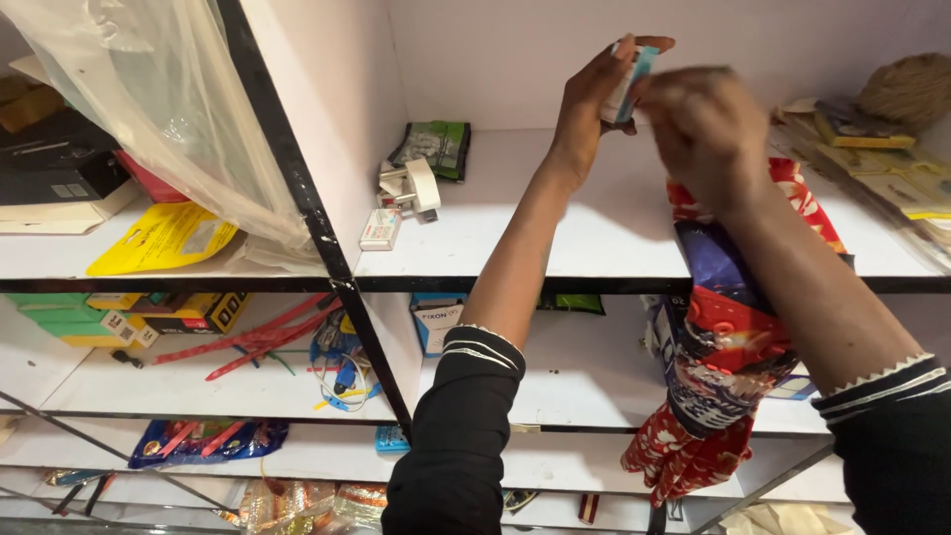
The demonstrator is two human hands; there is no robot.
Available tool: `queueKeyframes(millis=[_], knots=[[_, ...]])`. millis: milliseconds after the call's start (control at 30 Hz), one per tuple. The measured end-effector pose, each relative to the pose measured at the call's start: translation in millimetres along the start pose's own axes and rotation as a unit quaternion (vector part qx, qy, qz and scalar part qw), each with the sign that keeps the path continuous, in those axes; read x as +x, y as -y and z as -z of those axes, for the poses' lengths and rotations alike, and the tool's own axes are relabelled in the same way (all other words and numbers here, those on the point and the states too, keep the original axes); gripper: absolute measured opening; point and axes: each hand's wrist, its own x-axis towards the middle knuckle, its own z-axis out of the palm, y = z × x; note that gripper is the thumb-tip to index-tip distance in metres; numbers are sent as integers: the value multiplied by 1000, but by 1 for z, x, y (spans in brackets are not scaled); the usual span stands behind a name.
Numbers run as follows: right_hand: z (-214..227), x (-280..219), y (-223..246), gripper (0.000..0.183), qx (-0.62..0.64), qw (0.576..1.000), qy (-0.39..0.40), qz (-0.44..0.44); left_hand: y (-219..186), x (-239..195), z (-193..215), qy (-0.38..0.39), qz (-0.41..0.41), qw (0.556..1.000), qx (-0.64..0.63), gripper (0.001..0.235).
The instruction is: Wrapping a small product box with a red floral cloth and placing it on a shelf.
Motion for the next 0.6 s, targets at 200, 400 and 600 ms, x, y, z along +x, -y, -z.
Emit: queueKeyframes(millis=[200,400,600], knots=[[-4,3,8,19,1,1000,15,14,5,2,2,13,39,999,-23,78],[2,5,8,18,8,1000,7,-11,19,7,7,-7,68,998,16,86],[-2,6,10,20,-5,999,40,10,4,2,3,13,29,999,-11,82]])
